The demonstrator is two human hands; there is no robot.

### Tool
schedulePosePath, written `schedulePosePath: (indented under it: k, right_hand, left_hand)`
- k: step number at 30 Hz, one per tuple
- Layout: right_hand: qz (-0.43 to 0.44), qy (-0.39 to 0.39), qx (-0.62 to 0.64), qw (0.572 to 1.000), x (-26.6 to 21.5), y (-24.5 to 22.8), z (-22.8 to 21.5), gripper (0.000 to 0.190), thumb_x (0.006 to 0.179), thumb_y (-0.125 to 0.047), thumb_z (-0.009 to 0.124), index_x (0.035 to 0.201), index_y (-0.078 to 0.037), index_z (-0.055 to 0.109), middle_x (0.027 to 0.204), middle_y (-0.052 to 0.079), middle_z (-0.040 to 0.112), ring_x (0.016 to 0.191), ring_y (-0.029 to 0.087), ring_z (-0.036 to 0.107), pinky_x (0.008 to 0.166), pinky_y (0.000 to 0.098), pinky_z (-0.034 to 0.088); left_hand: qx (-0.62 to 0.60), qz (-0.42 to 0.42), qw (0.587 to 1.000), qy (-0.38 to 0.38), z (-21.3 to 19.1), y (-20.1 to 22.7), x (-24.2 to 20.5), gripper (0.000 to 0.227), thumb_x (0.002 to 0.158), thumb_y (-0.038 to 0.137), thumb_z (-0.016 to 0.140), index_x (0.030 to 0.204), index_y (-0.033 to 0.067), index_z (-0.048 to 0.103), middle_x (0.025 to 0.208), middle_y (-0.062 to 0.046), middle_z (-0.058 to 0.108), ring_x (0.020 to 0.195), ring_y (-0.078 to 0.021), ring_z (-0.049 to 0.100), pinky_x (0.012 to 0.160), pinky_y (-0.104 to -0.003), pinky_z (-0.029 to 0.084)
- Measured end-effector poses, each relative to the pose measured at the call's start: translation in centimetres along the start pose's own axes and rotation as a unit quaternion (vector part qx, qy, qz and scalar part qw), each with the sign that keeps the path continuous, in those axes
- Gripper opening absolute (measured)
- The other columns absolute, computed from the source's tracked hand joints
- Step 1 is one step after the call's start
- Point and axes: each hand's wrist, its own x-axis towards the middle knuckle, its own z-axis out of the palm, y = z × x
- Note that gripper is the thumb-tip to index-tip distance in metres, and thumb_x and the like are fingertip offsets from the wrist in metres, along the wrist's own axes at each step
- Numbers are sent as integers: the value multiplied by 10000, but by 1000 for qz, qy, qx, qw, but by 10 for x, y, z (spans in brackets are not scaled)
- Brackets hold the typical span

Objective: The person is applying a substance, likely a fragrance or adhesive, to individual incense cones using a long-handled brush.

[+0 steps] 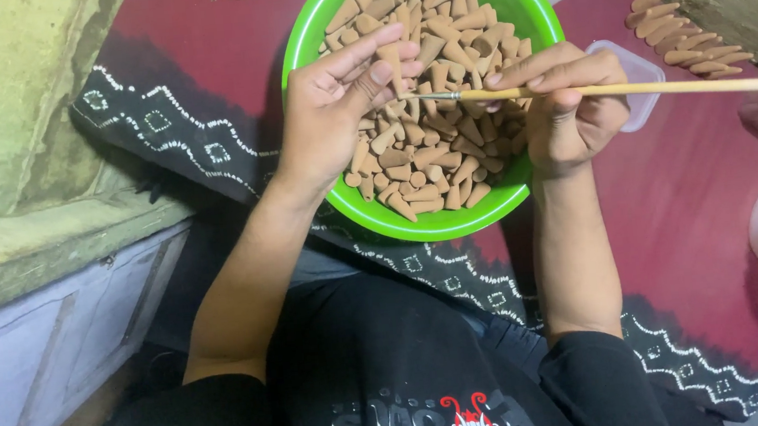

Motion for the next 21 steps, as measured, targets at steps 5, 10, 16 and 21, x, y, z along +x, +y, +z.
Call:
schedulePosePath:
  k: [5,10,16,21]
  right_hand:
    - [-12,-10,0,1000,3,0,4,293,1143,-278,526,1046,-1,524,965,302,663,772,414,721,619,430,642]
    - [2,-6,19,1000,1,0,2,298,1134,-216,518,980,37,499,826,285,603,655,371,693,465,407,618]
    - [12,-36,42,998,-2,3,-1,279,1139,-238,541,1028,19,531,961,296,682,715,400,738,572,421,672]
    - [-31,-31,0,999,5,-1,0,215,1160,-210,498,1083,-9,508,1047,270,665,835,424,737,667,446,677]
  left_hand:
    - [-30,2,1000,-7,-1,-7,0,336,1038,121,614,1365,58,577,1235,-122,731,1227,-261,696,1059,-478,633]
    - [-19,-7,1000,-13,0,-5,-1,357,1053,139,565,1395,39,540,1295,-184,705,1186,-296,738,1041,-386,637]
    - [0,-22,1000,-8,1,1,-1,343,1054,144,564,1389,72,554,1304,-163,710,1211,-295,738,1022,-406,634]
    - [-37,-18,999,-14,0,-6,-1,373,1046,113,581,1406,30,529,1238,-104,731,1184,-254,729,1092,-455,617]
